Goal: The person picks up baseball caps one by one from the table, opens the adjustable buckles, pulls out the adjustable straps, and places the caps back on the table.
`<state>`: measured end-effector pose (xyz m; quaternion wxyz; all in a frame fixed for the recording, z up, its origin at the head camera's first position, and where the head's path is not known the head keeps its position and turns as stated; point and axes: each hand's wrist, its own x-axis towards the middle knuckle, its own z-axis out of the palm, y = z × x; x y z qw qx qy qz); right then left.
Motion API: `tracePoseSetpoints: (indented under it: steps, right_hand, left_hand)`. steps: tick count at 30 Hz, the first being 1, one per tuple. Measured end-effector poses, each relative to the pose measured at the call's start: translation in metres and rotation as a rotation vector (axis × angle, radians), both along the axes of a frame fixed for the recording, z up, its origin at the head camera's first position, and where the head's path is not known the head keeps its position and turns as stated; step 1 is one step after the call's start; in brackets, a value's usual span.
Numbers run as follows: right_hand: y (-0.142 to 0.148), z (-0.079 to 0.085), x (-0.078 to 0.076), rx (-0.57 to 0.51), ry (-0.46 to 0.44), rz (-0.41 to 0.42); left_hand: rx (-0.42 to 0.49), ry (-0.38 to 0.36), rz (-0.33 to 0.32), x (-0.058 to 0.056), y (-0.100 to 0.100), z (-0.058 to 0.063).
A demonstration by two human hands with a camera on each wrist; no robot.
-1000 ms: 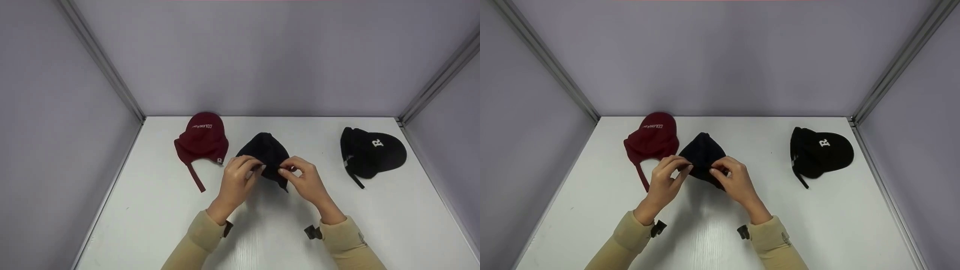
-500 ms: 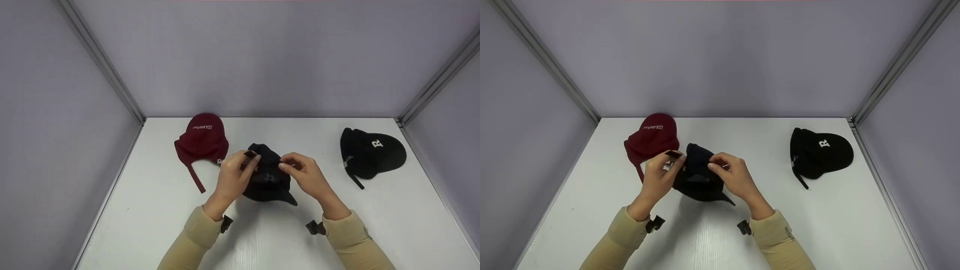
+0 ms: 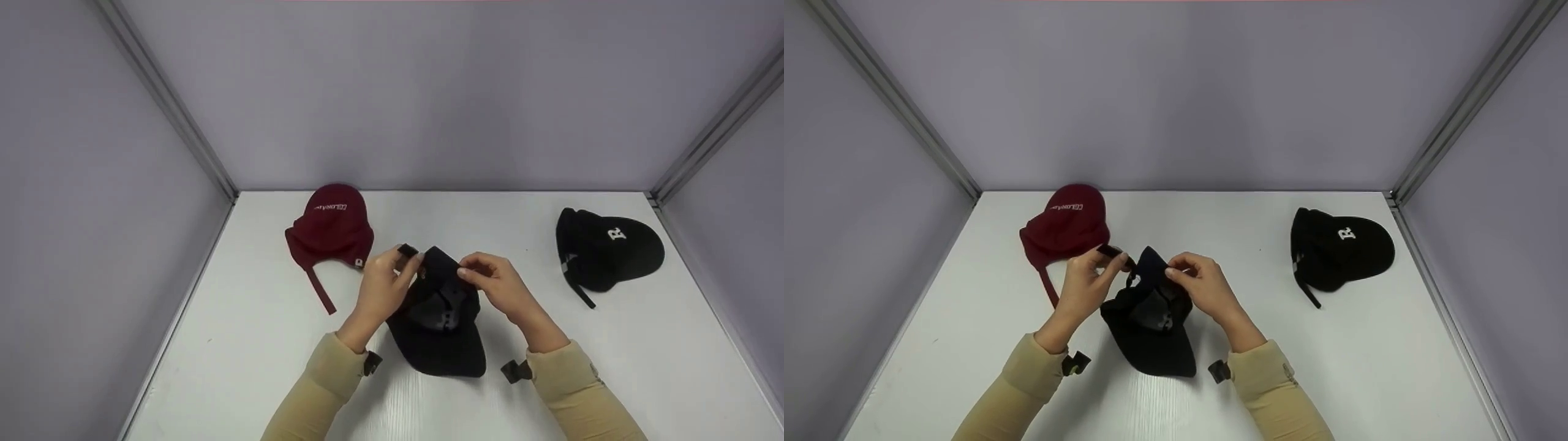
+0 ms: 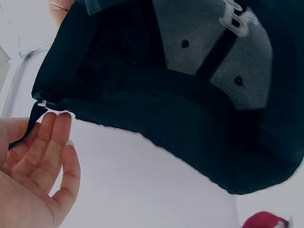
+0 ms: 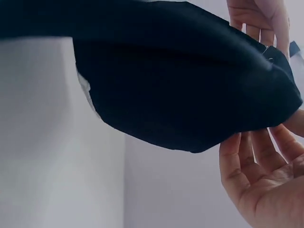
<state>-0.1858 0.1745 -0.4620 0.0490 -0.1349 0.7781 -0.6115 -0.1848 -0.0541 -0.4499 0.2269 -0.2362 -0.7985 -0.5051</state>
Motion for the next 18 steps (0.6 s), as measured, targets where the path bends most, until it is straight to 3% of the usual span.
tracePoseSetpoints:
  steps: [6,13,18]
  right_hand:
    - [0.005,-0.009,-0.007,0.062,0.007,0.0]
    - [0.001,0.015,0.004,0.105,0.006,0.012]
    - [0.001,0.015,0.005,0.104,-0.001,0.009]
  left_hand:
    - [0.009,-0.089,0.017,-0.006,0.004,-0.014]
    - [0.042,-0.149,0.022,-0.007,0.005,-0.023]
    - [0.068,-0.181,0.032,-0.006,0.006,-0.026]
